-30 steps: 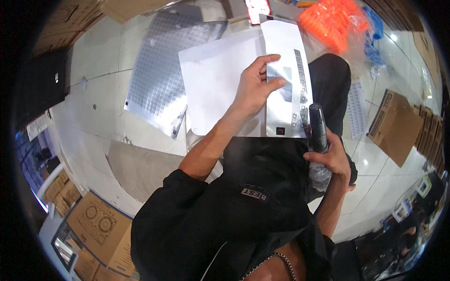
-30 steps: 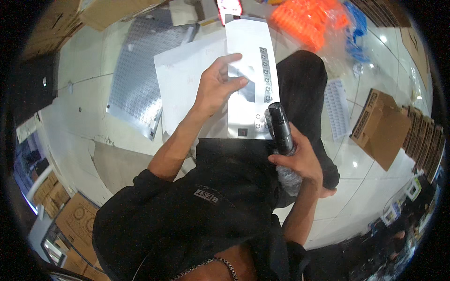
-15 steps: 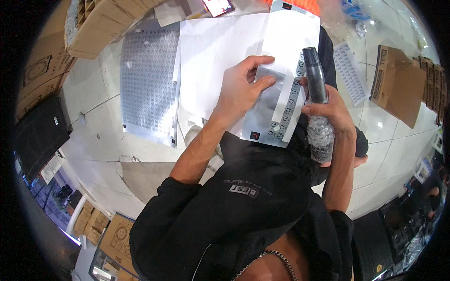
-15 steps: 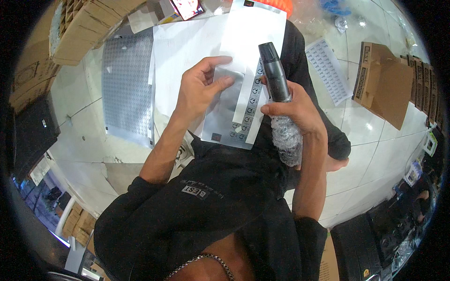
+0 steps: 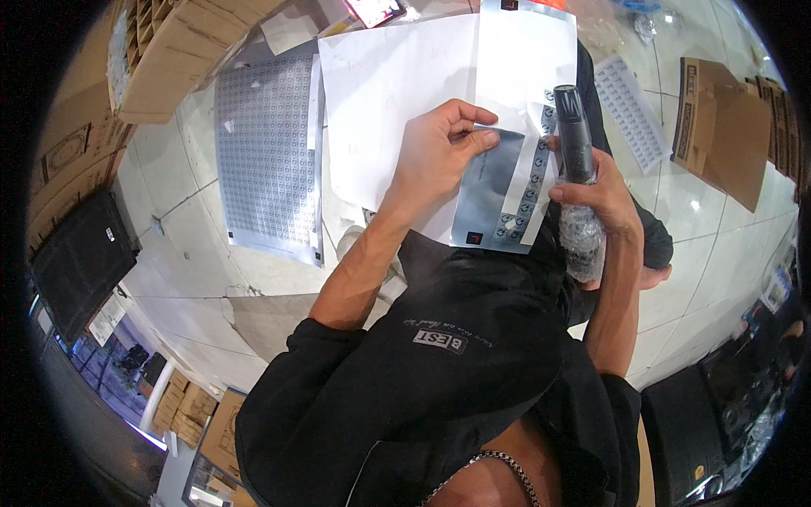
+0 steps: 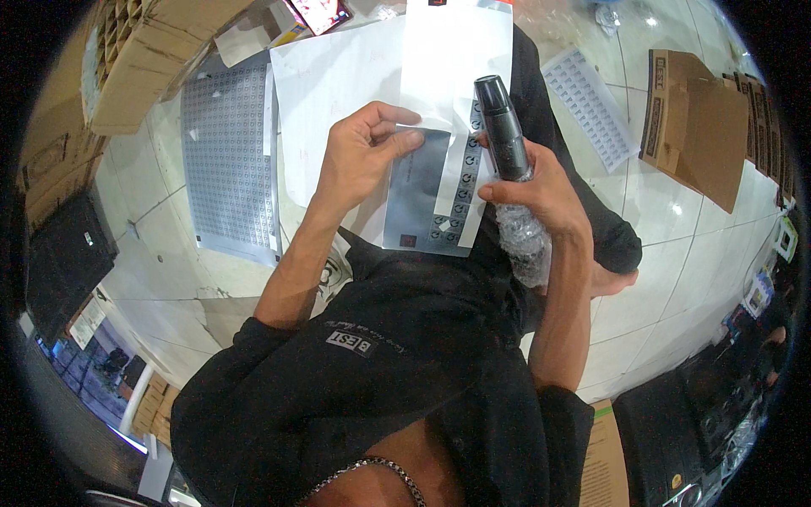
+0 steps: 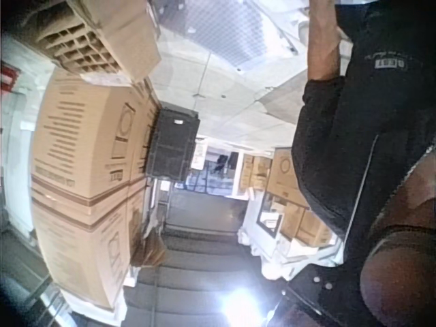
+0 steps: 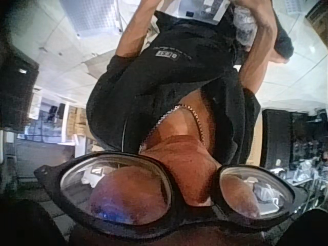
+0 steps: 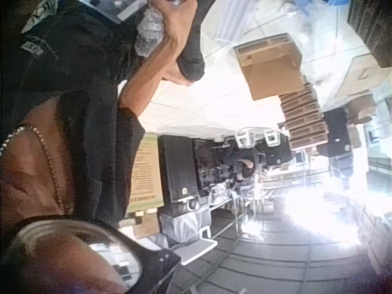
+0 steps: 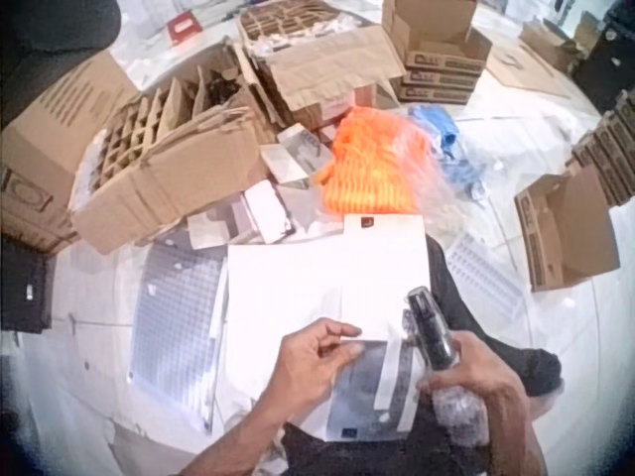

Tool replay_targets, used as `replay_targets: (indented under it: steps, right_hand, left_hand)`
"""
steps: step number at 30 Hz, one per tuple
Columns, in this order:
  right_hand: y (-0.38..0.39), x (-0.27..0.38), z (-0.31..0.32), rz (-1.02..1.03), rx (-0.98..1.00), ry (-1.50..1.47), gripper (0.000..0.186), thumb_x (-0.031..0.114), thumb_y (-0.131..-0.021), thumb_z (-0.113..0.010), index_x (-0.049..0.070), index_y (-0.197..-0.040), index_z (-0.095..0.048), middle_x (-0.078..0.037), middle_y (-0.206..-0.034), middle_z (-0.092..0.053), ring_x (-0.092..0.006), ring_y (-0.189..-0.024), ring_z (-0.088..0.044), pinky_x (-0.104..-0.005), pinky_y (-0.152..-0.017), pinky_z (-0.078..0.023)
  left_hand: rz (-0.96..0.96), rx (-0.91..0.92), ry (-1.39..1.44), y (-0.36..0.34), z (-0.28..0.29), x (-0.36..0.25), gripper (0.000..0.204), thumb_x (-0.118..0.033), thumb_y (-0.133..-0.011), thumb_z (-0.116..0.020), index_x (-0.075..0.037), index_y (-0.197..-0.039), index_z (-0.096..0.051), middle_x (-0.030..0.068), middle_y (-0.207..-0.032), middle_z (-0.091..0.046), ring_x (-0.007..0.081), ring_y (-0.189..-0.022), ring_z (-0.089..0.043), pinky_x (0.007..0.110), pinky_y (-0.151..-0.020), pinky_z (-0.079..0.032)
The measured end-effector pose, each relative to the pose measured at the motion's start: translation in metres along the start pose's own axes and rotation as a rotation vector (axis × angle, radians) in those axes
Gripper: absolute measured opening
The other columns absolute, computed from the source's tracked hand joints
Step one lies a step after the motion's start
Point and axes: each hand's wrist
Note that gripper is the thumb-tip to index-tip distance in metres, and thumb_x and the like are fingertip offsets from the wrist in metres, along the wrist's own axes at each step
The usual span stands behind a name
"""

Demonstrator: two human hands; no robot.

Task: The person sits on the floor and applies adhesive labels to a cylindrical object wrapped in bubble wrap. They peel labels from a sheet, position them on the object, and smooth them down.

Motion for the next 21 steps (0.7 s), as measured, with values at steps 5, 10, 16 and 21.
replay_targets:
  steps: [5,10,16,21]
  right_hand:
    - [0.0,-0.004,0.004,0.001,-0.001,0.008,0.058,0.007,-0.059,-0.08,0.002,-0.114,-0.064,-0.002,-0.085,-0.062,-0.0118,-0.074,-0.058,-0.0257,-0.074,-0.048]
    - [0.002,-0.008,0.006,-0.022,-0.034,-0.076,0.059,0.009,-0.057,-0.081,0.002,-0.113,-0.064,-0.002,-0.084,-0.062,-0.0113,-0.073,-0.059,-0.0248,-0.072,-0.048]
    - [0.002,-0.021,0.012,-0.012,-0.03,-0.14,0.058,0.009,-0.058,-0.081,0.003,-0.113,-0.064,-0.001,-0.085,-0.062,-0.011,-0.074,-0.059,-0.0245,-0.072,-0.047]
    - [0.003,-0.021,0.015,-0.017,-0.019,-0.134,0.06,0.01,-0.059,-0.081,0.003,-0.116,-0.064,-0.001,-0.087,-0.062,-0.011,-0.075,-0.059,-0.0244,-0.074,-0.047]
  left_hand:
    - [-0.058,-0.044,-0.136,0.001,-0.004,0.002,0.022,-0.002,-0.085,-0.071,0.002,-0.105,-0.065,0.0091,-0.086,-0.071,0.0122,-0.08,-0.066,0.024,-0.075,-0.053]
    - [-0.113,-0.081,0.018,-0.002,-0.009,0.007,0.023,-0.003,-0.083,-0.072,0.002,-0.105,-0.066,0.0105,-0.09,-0.071,0.0122,-0.082,-0.067,0.024,-0.075,-0.053]
    - [-0.088,-0.069,-0.182,-0.001,-0.013,0.0,0.023,-0.005,-0.083,-0.073,0.0,-0.106,-0.068,0.0111,-0.088,-0.073,0.0114,-0.081,-0.067,0.024,-0.073,-0.053]
    - [-0.199,-0.077,-0.308,0.001,-0.016,0.002,0.02,-0.008,-0.083,-0.075,-0.001,-0.101,-0.071,0.0096,-0.084,-0.073,0.0094,-0.078,-0.066,0.023,-0.071,-0.051]
Point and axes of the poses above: each hand's wrist, its own y-axis away from the middle knuckle, its own z-axis out of the back of the hand, x = y × z
